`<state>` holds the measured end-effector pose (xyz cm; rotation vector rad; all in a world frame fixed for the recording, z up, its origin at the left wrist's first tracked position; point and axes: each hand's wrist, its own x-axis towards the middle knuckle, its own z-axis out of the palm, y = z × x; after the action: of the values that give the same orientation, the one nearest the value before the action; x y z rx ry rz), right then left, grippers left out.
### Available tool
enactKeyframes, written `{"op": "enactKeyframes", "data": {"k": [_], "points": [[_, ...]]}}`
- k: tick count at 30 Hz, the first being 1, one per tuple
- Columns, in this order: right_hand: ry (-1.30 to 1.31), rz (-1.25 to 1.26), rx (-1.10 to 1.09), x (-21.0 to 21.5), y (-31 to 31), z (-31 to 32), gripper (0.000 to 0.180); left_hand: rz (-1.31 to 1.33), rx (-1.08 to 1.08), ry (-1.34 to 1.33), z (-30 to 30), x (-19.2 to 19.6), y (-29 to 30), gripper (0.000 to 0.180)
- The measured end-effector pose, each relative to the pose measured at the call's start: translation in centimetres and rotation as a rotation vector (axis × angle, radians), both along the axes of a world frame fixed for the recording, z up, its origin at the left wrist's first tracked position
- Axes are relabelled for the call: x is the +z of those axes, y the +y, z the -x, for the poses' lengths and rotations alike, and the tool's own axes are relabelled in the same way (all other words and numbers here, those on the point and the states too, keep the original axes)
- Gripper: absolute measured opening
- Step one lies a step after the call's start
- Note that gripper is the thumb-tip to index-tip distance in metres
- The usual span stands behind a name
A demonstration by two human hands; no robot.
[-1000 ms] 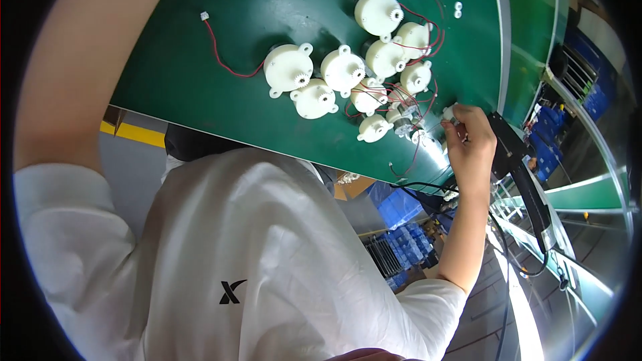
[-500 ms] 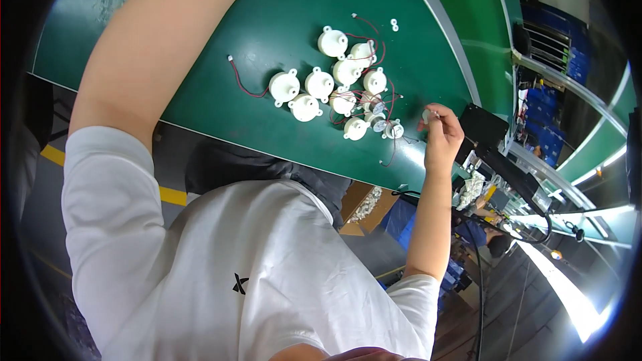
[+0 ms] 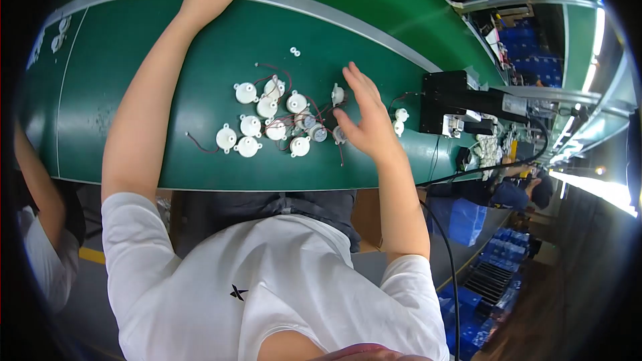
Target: The person assembles small electric motor components by hand, securing plastic housings to electric motors with screws and washers using a powered screwdriver.
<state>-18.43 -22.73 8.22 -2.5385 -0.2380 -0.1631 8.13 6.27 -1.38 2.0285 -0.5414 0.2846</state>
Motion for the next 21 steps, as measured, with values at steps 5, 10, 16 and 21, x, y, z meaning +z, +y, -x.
{"op": "enactKeyframes", "data": {"k": [5, 10, 16, 21], "points": [[-0.229, 0.217, -0.31, 1.0, -6.0, 5.4, 0.047, 0.015, -0.002, 0.055, 0.4, 1.0, -0.4, 0.019], [-0.042, 0.013, -0.78, -4.1, -7.8, 7.5, 0.037, -0.052, 0.011, 0.055, 0.2, 1.2, 0.0, 0.019], [-0.257, -0.362, -0.749, -6.9, -8.1, 9.1, 0.026, 0.003, 0.001, -0.006, 0.2, 0.5, -0.7, 0.019], [-0.35, -0.338, -0.387, -2.0, -2.6, 6.3, 0.025, -0.017, 0.033, 0.041, 0.5, 0.9, -0.2, 0.016]]}}
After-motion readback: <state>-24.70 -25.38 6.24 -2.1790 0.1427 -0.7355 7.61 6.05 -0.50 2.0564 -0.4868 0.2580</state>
